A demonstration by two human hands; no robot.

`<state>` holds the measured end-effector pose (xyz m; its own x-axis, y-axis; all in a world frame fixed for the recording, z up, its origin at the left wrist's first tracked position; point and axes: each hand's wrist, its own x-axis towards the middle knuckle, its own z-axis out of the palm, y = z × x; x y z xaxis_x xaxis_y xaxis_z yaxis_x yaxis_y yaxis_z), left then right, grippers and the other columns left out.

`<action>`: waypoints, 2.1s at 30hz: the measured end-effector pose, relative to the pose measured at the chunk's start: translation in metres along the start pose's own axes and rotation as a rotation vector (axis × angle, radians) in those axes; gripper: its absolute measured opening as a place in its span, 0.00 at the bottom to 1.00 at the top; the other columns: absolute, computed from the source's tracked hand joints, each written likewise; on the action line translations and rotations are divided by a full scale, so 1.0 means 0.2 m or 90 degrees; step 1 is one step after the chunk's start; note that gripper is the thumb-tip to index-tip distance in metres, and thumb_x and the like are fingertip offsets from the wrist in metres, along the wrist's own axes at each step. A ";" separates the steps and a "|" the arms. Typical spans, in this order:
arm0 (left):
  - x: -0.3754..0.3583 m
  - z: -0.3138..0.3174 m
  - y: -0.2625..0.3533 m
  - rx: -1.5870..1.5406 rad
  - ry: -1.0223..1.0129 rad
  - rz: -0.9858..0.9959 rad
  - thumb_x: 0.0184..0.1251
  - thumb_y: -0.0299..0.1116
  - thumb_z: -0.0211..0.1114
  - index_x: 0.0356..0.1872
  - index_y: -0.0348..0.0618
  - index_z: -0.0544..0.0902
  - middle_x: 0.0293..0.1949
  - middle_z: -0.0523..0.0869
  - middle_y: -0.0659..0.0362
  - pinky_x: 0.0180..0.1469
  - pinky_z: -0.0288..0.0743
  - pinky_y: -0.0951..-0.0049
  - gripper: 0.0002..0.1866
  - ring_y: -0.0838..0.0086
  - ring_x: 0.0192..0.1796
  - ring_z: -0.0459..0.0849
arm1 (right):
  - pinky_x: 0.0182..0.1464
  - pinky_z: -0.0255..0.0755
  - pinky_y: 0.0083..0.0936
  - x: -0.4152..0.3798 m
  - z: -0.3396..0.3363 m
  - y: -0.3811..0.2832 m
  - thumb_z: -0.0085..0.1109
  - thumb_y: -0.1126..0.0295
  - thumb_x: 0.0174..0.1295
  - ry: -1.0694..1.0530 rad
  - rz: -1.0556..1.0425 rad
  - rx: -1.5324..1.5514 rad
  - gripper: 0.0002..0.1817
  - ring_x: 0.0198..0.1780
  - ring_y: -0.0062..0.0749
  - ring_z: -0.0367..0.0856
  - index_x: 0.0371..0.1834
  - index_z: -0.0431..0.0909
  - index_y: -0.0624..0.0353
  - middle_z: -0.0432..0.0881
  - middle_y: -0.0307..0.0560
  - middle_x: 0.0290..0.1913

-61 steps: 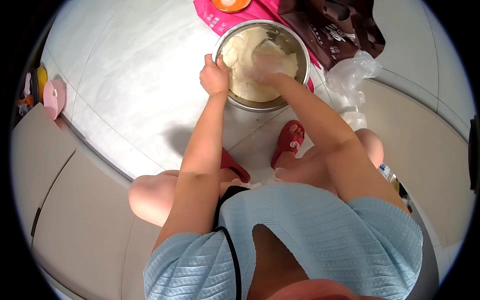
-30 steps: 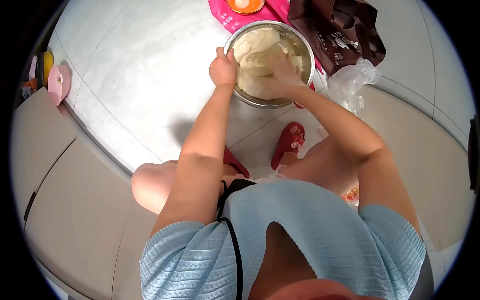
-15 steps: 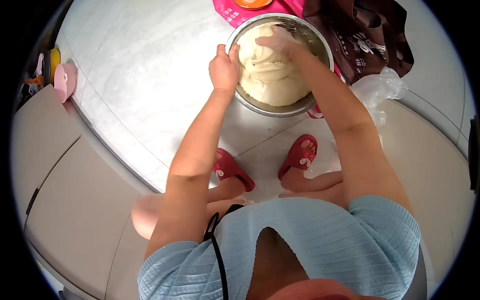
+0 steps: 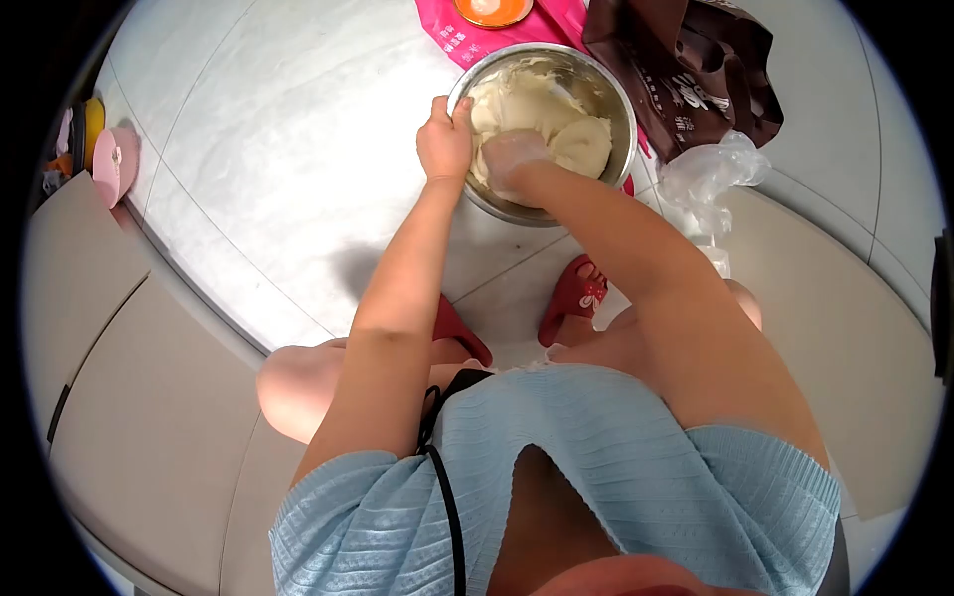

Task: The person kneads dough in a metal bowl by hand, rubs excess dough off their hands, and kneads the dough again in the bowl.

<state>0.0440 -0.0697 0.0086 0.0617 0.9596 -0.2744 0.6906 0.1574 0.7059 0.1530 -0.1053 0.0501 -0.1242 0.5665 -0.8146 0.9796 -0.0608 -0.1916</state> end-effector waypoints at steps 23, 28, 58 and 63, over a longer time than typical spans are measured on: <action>0.06 0.01 -0.01 0.081 -0.017 0.053 0.70 0.52 0.54 0.39 0.41 0.75 0.24 0.83 0.42 0.33 0.75 0.50 0.21 0.45 0.30 0.83 | 0.56 0.72 0.37 0.00 0.10 0.67 0.61 0.65 0.52 0.256 0.081 0.915 0.31 0.53 0.48 0.79 0.61 0.72 0.64 0.79 0.62 0.53; 0.09 0.00 -0.03 0.084 -0.055 0.091 0.71 0.50 0.54 0.38 0.38 0.74 0.23 0.82 0.41 0.32 0.74 0.49 0.20 0.43 0.29 0.82 | 0.53 0.74 0.34 0.30 -0.14 0.48 0.58 0.59 0.50 0.362 0.018 0.198 0.19 0.47 0.49 0.82 0.35 0.81 0.67 0.84 0.59 0.41; 0.07 0.02 -0.02 0.072 -0.014 0.023 0.72 0.50 0.52 0.40 0.45 0.78 0.24 0.84 0.43 0.33 0.75 0.49 0.18 0.44 0.30 0.83 | 0.45 0.77 0.35 0.14 0.21 0.16 0.55 0.67 0.56 0.111 -0.042 -0.123 0.11 0.47 0.41 0.85 0.39 0.86 0.50 0.86 0.47 0.42; 0.07 0.02 -0.03 0.041 0.013 0.067 0.72 0.49 0.52 0.40 0.44 0.78 0.23 0.83 0.42 0.32 0.74 0.48 0.18 0.44 0.29 0.82 | 0.49 0.77 0.35 0.30 0.16 0.08 0.55 0.67 0.59 0.088 0.118 -0.105 0.13 0.49 0.41 0.84 0.43 0.87 0.47 0.86 0.47 0.46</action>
<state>0.0429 -0.0578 -0.0029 0.1222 0.9748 -0.1866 0.7255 0.0405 0.6870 0.1552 -0.0985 -0.0201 0.0716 0.6658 -0.7427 0.9974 -0.0461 0.0548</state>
